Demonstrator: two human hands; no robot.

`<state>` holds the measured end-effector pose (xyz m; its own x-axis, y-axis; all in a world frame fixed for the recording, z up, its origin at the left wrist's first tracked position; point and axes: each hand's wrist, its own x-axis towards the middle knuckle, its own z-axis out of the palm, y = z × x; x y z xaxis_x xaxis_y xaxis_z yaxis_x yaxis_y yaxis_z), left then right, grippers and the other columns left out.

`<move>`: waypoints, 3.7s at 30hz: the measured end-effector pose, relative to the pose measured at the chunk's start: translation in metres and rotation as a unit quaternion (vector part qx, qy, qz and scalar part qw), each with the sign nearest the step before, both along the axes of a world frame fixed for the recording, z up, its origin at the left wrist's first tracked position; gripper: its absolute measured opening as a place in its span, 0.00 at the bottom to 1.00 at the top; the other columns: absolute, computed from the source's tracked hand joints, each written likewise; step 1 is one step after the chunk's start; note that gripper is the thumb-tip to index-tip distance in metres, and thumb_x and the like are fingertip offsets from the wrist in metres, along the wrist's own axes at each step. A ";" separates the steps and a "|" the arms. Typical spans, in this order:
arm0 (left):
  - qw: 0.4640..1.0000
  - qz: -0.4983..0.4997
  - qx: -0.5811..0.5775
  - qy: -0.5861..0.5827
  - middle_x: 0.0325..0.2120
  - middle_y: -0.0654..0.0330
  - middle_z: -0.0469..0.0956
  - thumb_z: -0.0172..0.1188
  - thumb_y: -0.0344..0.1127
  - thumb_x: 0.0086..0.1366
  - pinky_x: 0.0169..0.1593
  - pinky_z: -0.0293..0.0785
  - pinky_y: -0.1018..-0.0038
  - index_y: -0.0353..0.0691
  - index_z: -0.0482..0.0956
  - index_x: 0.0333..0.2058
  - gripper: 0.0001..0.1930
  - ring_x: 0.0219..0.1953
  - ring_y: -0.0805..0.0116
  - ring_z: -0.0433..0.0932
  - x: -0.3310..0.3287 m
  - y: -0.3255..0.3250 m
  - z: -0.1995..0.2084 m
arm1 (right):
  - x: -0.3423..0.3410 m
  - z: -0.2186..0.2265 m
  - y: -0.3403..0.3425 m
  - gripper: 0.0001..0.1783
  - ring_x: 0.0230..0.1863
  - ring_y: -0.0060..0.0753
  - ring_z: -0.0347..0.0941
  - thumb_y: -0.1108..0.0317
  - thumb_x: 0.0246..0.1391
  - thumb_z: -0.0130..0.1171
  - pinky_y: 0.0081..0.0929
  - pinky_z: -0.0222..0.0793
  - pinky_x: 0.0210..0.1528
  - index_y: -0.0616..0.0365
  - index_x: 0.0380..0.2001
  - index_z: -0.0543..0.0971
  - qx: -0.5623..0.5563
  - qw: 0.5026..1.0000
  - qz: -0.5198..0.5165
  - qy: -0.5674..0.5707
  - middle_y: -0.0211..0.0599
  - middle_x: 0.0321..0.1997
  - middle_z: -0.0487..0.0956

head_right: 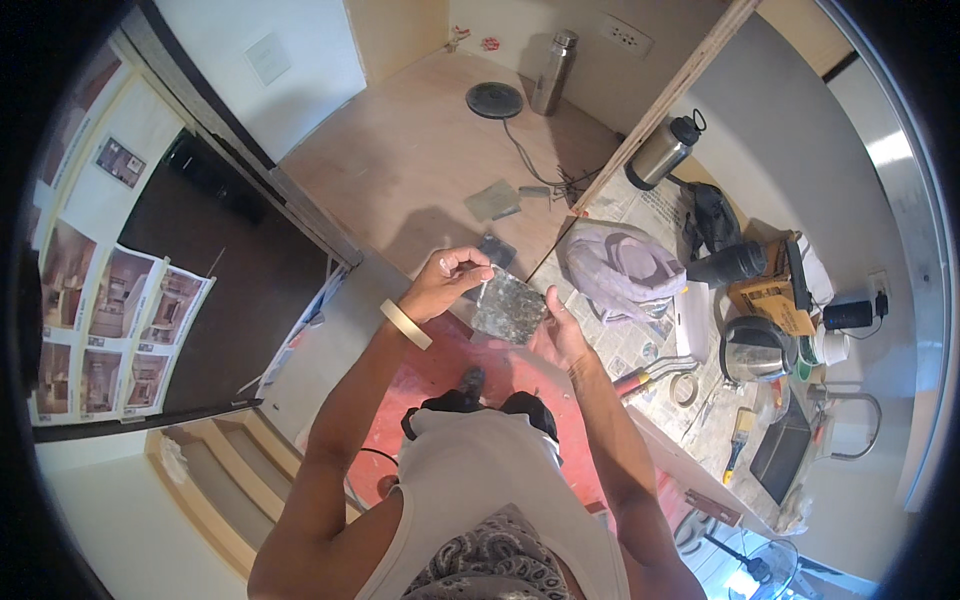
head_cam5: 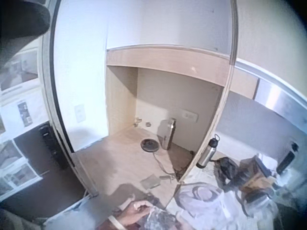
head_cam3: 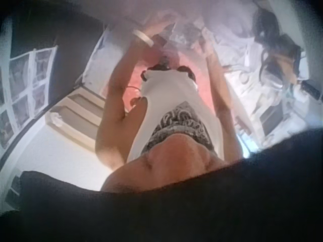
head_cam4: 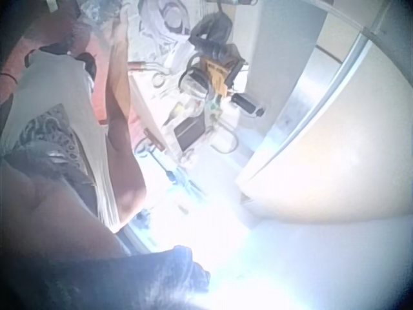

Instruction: The person applies masking tape along the top edge of a wooden baseboard, retrieves a sanding block from a bag, and sands the baseboard surface. The person then presses the baseboard against the wall to align it.

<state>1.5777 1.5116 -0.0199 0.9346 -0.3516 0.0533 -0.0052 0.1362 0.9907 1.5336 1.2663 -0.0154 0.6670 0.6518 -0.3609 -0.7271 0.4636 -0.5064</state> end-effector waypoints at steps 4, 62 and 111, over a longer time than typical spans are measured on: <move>0.999 -0.004 0.017 -0.032 0.34 0.66 0.81 0.64 0.34 0.70 0.41 0.73 0.79 0.33 0.82 0.40 0.09 0.37 0.82 0.74 0.002 0.012 -0.007 | 0.008 -0.003 0.008 0.43 0.70 0.54 0.64 0.39 0.64 0.53 0.64 0.56 0.71 0.60 0.70 0.60 -0.023 0.999 0.027 -0.031 0.49 0.70 0.67; 0.804 -0.011 0.570 -0.172 0.77 0.59 0.46 0.60 0.45 0.68 0.74 0.31 0.42 0.85 0.72 0.61 0.25 0.77 0.46 0.39 0.045 0.049 -0.131 | 0.083 -0.069 0.024 0.54 0.76 0.60 0.51 0.44 0.37 0.75 0.47 0.51 0.76 0.66 0.64 0.69 -0.603 0.482 0.209 -0.600 0.58 0.75 0.56; 0.757 0.146 0.514 -0.376 0.64 0.56 0.69 0.60 0.45 0.64 0.71 0.55 0.51 0.54 0.77 0.59 0.23 0.69 0.54 0.61 0.027 0.028 -0.120 | 0.098 -0.130 0.005 0.31 0.27 0.35 0.80 0.44 0.61 0.62 0.37 0.76 0.30 0.69 0.43 0.81 -0.662 0.711 -0.049 -0.234 0.40 0.30 0.83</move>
